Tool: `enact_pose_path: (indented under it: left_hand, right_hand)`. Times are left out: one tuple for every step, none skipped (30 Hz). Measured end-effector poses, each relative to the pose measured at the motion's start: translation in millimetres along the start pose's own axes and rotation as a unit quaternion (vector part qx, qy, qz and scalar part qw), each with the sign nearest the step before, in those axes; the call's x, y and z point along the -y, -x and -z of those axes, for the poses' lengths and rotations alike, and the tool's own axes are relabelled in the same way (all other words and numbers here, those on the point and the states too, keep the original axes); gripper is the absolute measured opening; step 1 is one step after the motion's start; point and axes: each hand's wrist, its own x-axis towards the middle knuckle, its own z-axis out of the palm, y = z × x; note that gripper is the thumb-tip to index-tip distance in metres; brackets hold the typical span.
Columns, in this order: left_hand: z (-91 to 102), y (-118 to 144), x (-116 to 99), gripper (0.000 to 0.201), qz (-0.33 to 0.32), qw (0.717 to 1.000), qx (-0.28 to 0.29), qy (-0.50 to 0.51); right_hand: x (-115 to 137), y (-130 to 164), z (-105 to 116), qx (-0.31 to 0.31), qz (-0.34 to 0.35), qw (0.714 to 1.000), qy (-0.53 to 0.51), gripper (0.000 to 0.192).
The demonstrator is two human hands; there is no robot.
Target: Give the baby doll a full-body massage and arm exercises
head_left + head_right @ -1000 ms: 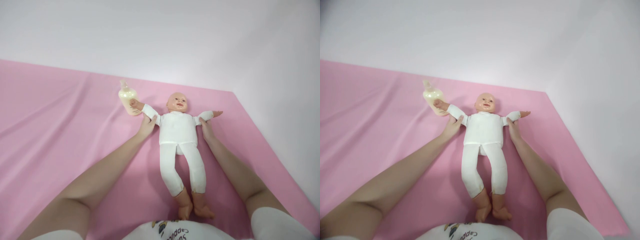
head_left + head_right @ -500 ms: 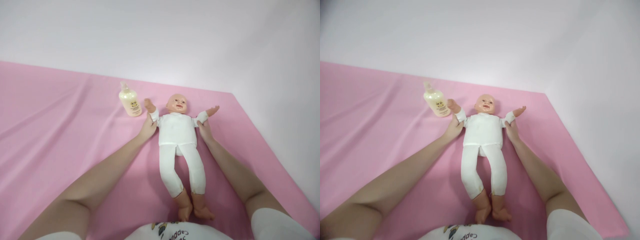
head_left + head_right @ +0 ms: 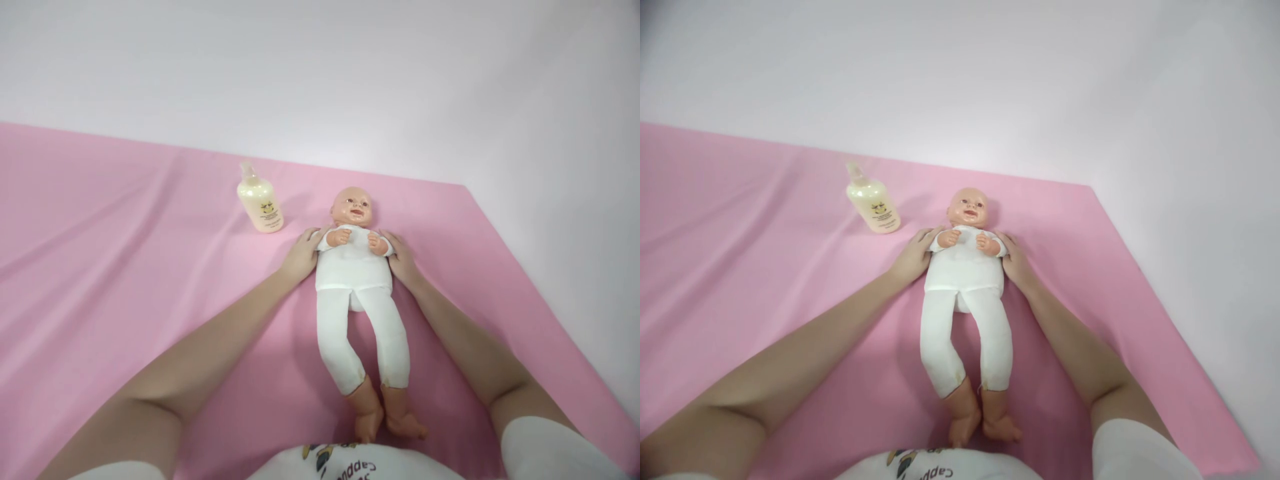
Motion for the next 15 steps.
enact_pose_path:
  left_hand:
    - [0.8,0,-1,0.072,0.005,1.0,0.002,-0.008]
    - [1.6,1,-3,0.072,0.01,1.0,0.002,-0.016]
    - [2.2,1,-4,0.072,0.013,1.0,0.0,-0.023]
    - [2.6,1,-5,0.073,0.015,0.999,0.0,-0.028]
    - [2.8,1,-5,0.073,0.017,0.999,-0.001,-0.031]
    - [2.7,1,-6,0.073,0.02,0.999,0.0,-0.029]
    - [2.5,1,-5,0.072,0.022,0.999,0.0,-0.025]
    - [2.1,1,-5,0.071,0.025,1.0,-0.001,-0.016]
    - [1.7,1,-5,0.07,0.027,1.0,-0.006,-0.002]
    - [1.2,1,-4,0.069,0.026,0.999,-0.015,0.015]
    - [0.8,0,-3,0.068,0.022,0.999,-0.026,0.034]
    - [0.3,0,-2,0.068,0.018,0.998,-0.038,0.054]
    - [-0.1,0,-1,0.067,0.015,0.996,-0.048,0.074]
    - [-0.7,0,1,0.066,0.016,0.994,-0.056,0.091]
    - [-1.5,-1,2,0.064,0.023,0.992,-0.062,0.107]
  right_hand:
    - [0,0,0,0.0,-0.001,1.0,-0.002,0.062]
    - [0,-1,0,0.001,-0.003,1.0,-0.005,0.062]
    - [0,-1,1,0.002,-0.006,1.0,-0.008,0.061]
    - [1,-1,1,0.003,-0.009,1.0,-0.011,0.061]
    - [2,-2,1,0.004,-0.013,1.0,-0.014,0.061]
    - [3,-2,1,0.005,-0.017,1.0,-0.019,0.061]
    - [4,-2,2,0.005,-0.022,0.999,-0.025,0.061]
    - [5,-2,2,0.006,-0.027,0.999,-0.032,0.06]
    - [7,-2,3,0.006,-0.035,0.999,-0.041,0.058]
    - [8,-2,3,0.003,-0.046,0.998,-0.05,0.056]
    - [10,-2,4,-0.001,-0.061,0.996,-0.059,0.054]
    - [12,-1,4,-0.005,-0.078,0.995,-0.068,0.052]
    - [13,-1,5,-0.009,-0.096,0.992,-0.076,0.05]
    - [15,-1,6,-0.01,-0.114,0.99,-0.084,0.049]
    - [16,-1,6,-0.011,-0.128,0.987,-0.092,0.049]
